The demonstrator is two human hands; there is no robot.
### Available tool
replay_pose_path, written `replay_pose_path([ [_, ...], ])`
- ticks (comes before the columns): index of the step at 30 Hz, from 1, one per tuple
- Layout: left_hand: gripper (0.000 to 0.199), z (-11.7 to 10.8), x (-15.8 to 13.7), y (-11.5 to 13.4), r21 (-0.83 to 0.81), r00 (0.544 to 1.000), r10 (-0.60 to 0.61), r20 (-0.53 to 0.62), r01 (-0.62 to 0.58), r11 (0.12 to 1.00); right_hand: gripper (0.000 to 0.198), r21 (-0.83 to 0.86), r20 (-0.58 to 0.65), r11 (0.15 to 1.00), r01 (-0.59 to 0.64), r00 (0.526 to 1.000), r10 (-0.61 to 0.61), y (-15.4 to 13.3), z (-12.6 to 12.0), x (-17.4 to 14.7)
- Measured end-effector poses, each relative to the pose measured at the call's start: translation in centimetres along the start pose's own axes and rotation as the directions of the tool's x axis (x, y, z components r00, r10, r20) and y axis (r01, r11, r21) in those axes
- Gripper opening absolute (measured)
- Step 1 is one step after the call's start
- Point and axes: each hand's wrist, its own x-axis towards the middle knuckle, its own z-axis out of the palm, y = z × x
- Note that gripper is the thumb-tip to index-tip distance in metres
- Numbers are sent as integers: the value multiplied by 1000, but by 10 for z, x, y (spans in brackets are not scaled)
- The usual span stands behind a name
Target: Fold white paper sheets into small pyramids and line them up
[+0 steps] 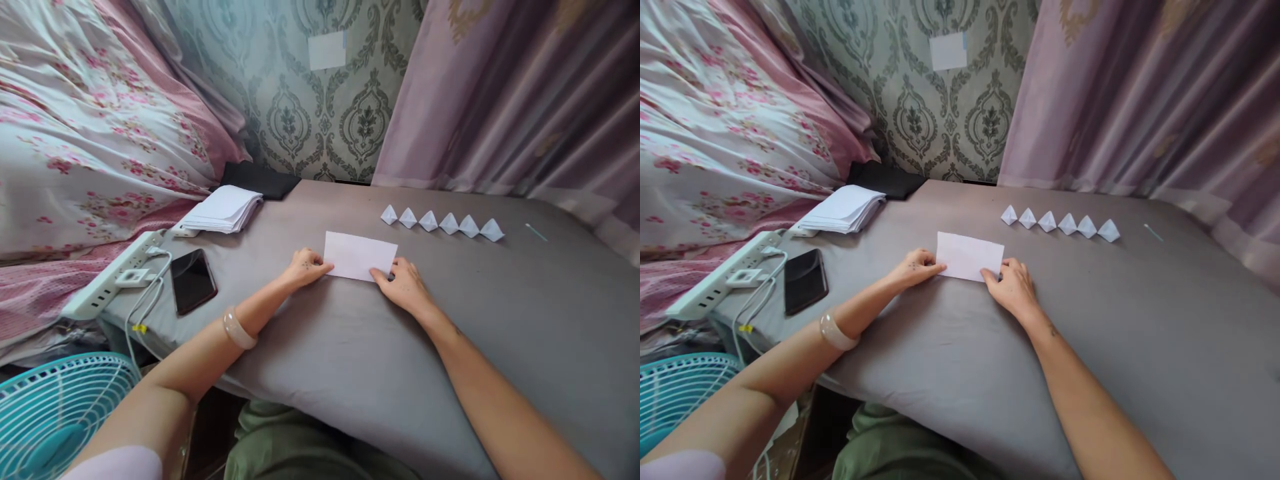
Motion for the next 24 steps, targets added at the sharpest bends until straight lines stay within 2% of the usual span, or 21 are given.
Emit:
replay_pose_path([
  [4,37,3,10,0,218,998,19,54,-31,976,37,-84,-42,994,-73,997,69,1,0,-2],
  [8,42,10,12,-7,281,998,58,3,-56,958,35,-109,-76,990,-94,993,86,2,1,-2],
  [13,36,16,6,-14,384,993,117,-28,-97,918,35,-149,-116,987,-58,992,41,3,4,-3],
  [21,24,13,-3,-7,450,982,189,13,-174,876,31,-153,-112,986,-69,992,52,7,4,-4],
  [22,24,13,-2,-6,431,974,224,24,-212,877,28,-141,-112,987,-79,992,63,7,3,-3],
  [24,35,14,3,-6,349,941,323,104,-339,874,22,-100,-111,992,-72,992,61,7,2,-2],
])
